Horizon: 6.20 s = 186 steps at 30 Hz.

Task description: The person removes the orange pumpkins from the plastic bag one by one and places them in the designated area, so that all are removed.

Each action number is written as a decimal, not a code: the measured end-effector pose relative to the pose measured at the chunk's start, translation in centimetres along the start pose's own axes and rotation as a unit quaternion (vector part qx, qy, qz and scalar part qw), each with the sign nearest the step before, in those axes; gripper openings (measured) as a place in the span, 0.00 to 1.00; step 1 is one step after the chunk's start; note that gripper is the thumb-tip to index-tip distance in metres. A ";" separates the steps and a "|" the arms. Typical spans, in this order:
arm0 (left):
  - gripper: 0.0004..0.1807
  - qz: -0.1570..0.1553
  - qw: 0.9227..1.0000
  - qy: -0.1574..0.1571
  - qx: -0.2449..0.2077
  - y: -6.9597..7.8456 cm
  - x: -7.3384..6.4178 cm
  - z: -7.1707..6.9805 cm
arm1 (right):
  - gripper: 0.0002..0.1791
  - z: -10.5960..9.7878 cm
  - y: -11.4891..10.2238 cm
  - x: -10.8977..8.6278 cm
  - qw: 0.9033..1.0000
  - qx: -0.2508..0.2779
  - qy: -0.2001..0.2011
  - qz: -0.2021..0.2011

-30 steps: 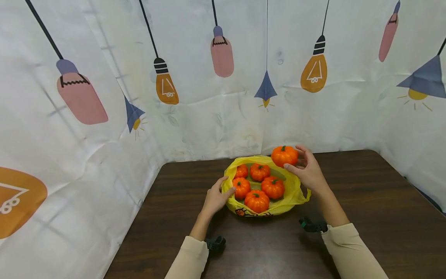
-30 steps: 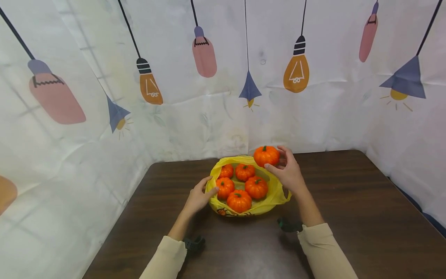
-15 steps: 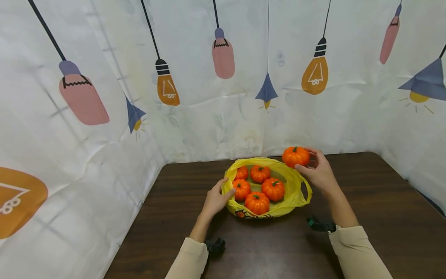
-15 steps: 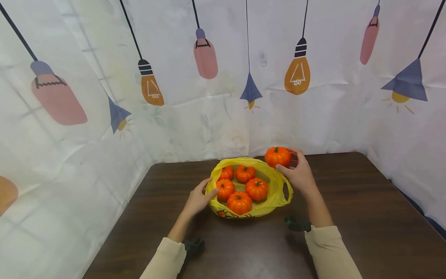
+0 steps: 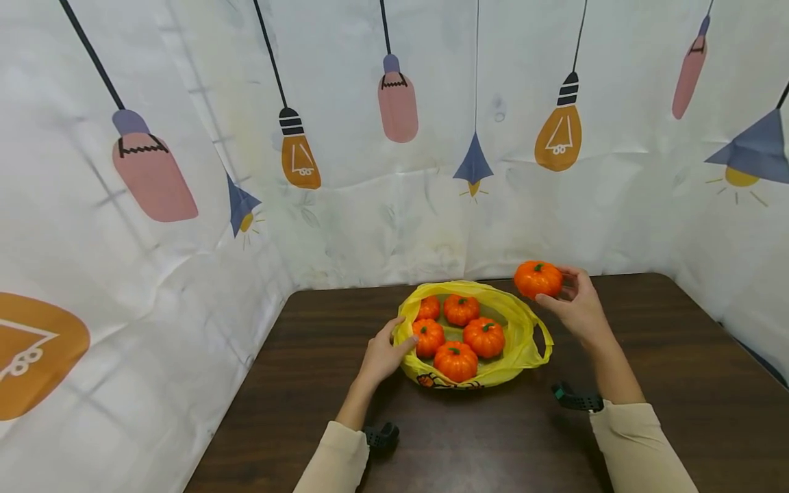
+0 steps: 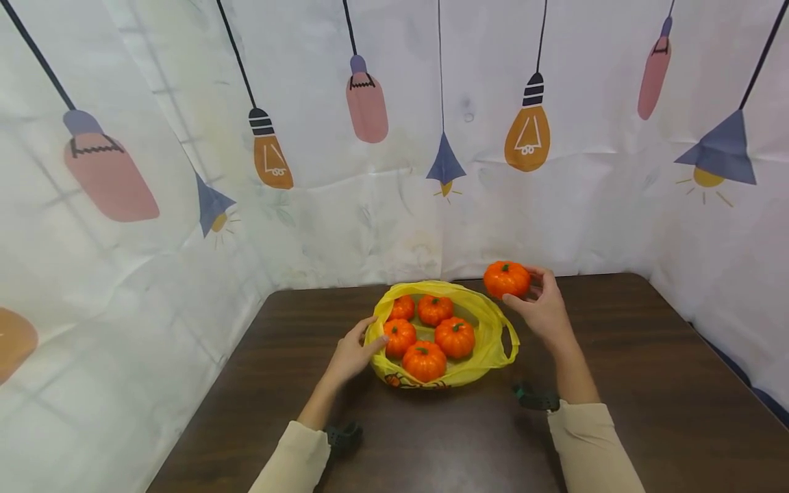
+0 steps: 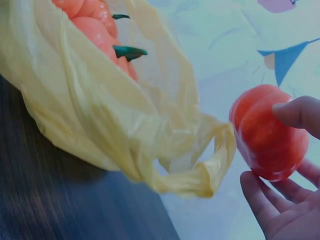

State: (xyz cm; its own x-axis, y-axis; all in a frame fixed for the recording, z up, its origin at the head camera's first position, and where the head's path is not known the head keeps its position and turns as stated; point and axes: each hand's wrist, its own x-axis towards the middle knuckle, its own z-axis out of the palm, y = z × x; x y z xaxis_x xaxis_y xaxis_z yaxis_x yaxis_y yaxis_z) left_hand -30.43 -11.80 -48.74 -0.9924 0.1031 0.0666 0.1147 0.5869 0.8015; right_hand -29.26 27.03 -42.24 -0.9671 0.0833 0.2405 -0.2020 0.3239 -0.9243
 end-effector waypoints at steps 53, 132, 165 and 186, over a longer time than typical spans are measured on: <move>0.35 -0.001 1.000 0.004 -0.002 0.1 -0.2 0.3 | 0.50 -1.7 7.9 0.6 0.991 -0.048 0.011 0.125; 0.33 -0.011 1.000 0.011 0.004 0.3 -0.3 0.5 | 0.50 -3.0 2.2 0.7 0.994 -0.085 0.024 0.066; 0.33 -0.015 1.000 0.023 0.012 0.5 -0.4 0.4 | 0.36 6.0 -0.4 -1.3 0.976 -0.074 -0.186 -0.082; 0.34 -0.013 1.000 0.017 0.002 0.4 -0.3 0.6 | 0.45 7.8 2.3 -1.4 0.959 -0.161 -0.226 -0.064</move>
State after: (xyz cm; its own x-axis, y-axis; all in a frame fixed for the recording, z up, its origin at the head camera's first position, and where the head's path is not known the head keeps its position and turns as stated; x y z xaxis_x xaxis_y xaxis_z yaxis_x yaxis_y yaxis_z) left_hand -30.08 -11.13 -48.73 -0.9959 0.0606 0.0668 0.0897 0.5929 0.8003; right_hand -29.56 20.32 -47.04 -0.9207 -0.3692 0.1263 -0.3355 0.5837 -0.7394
